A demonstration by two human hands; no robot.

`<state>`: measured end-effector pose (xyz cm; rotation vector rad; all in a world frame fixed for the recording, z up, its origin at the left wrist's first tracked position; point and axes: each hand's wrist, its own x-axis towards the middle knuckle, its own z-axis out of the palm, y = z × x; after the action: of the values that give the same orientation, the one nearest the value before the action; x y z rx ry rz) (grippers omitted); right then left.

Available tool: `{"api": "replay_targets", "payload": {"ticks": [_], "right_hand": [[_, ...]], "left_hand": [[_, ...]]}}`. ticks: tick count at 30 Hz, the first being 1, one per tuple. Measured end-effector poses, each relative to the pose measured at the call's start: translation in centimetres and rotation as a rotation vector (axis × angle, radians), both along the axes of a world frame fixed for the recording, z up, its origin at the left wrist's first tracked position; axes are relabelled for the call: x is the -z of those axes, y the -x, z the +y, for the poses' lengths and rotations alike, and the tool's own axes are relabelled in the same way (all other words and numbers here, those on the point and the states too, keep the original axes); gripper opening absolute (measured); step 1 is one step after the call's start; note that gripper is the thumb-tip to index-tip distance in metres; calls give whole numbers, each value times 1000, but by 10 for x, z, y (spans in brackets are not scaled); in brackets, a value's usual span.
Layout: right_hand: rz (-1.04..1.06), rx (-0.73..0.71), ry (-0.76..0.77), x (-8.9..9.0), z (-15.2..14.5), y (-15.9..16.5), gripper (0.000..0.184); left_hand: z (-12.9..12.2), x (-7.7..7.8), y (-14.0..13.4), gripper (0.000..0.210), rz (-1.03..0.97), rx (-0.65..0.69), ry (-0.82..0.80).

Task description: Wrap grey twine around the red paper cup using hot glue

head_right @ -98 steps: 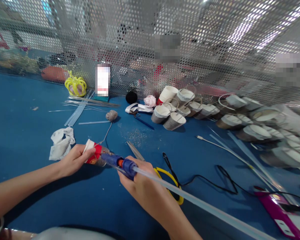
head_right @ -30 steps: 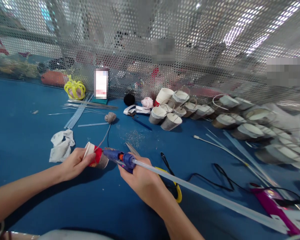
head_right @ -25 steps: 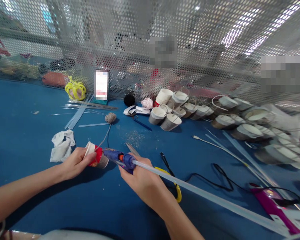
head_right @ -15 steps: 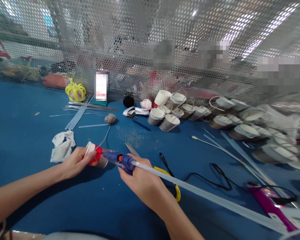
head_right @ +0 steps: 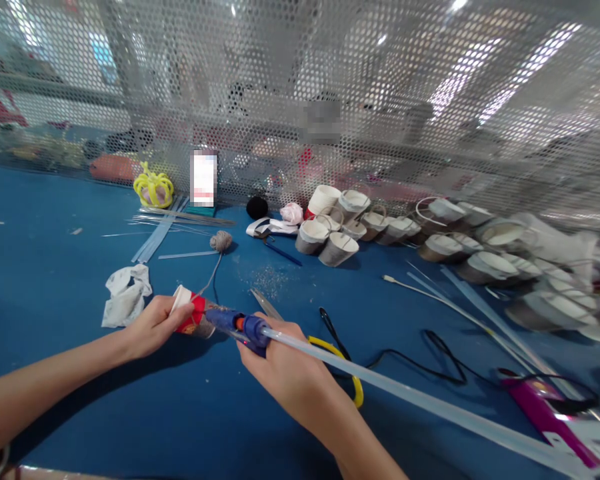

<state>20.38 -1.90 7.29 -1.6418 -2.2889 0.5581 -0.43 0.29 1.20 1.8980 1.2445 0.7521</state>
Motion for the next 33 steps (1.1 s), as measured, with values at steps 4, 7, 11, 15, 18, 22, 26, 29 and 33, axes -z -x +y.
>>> {"api": "replay_targets", "payload": {"ticks": [4,7,11,15,18,22,26,29,33], "right_hand": [[-10,-16,1,0,-2,-1,14],[2,-4,17,-1,-2,-1,14],[19,7,20,-1,-2,0,18],[179,72,215,-7,0,0,15],[360,101,385,-10,7,-3,16],[590,160,317,0,25,-11,18],[708,194,336,14,39,-16,25],[687,196,359,18,44,-17,31],[476,266,277,21,53,-17,36]], "left_hand": [[0,0,0,41,-22,4,-25],[0,0,0,42,-30,10,-13],[1,4,2,42,-49,4,14],[4,9,3,43,-164,-51,138],[6,10,2,42,-329,-104,264],[7,11,3,37,-447,-190,307],[7,12,4,35,-464,-226,275],[7,9,3,34,-438,-256,232],[7,6,1,37,-378,-257,171]]}}
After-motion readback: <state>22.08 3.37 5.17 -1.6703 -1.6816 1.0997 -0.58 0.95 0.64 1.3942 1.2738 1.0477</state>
